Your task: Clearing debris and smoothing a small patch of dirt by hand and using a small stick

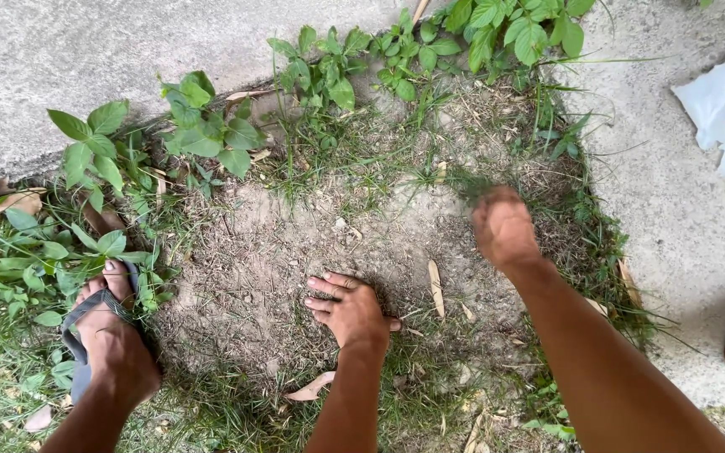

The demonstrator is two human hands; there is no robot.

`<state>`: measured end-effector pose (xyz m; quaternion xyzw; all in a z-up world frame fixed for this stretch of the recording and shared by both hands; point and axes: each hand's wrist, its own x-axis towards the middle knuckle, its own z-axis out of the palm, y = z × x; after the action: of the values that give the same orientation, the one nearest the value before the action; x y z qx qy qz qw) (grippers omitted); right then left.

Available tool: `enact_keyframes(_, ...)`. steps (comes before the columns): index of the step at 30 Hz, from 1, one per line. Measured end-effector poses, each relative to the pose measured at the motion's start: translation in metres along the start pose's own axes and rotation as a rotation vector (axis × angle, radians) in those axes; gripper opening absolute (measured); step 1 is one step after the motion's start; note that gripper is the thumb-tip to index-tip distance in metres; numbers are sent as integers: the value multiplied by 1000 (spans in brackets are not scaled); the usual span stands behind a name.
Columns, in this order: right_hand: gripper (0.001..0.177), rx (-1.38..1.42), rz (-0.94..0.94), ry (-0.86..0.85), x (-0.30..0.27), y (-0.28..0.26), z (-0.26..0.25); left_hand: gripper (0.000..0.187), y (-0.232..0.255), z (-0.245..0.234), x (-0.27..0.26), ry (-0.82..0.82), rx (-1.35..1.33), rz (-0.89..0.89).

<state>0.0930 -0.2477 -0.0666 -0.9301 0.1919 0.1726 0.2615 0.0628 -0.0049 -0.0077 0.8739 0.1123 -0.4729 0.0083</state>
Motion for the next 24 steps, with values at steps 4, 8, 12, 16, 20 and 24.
enact_keyframes(4, 15, 175, 71, -4, -1, 15, 10, 141, 0, 2, 0, 4, -20, 32)
enact_keyframes(8, 8, 189, -35, 72, -13, 35, 39, 143, 0, -3, -2, -14, -17, 9)
enact_keyframes(12, 8, -82, -502, 384, -56, 33, 55, 144, 2, -3, -2, -17, 12, 8)
enact_keyframes(16, 8, -39, -483, 315, -120, -10, 59, 144, 0, -2, -4, -7, -1, 9)
enact_keyframes(20, 7, 77, -457, -7, -151, -12, 66, 145, 0, 2, -2, 17, 39, 20)
enact_keyframes(24, 20, 144, -435, 79, -137, -27, 39, 146, 0, -4, -6, 8, 44, 17)
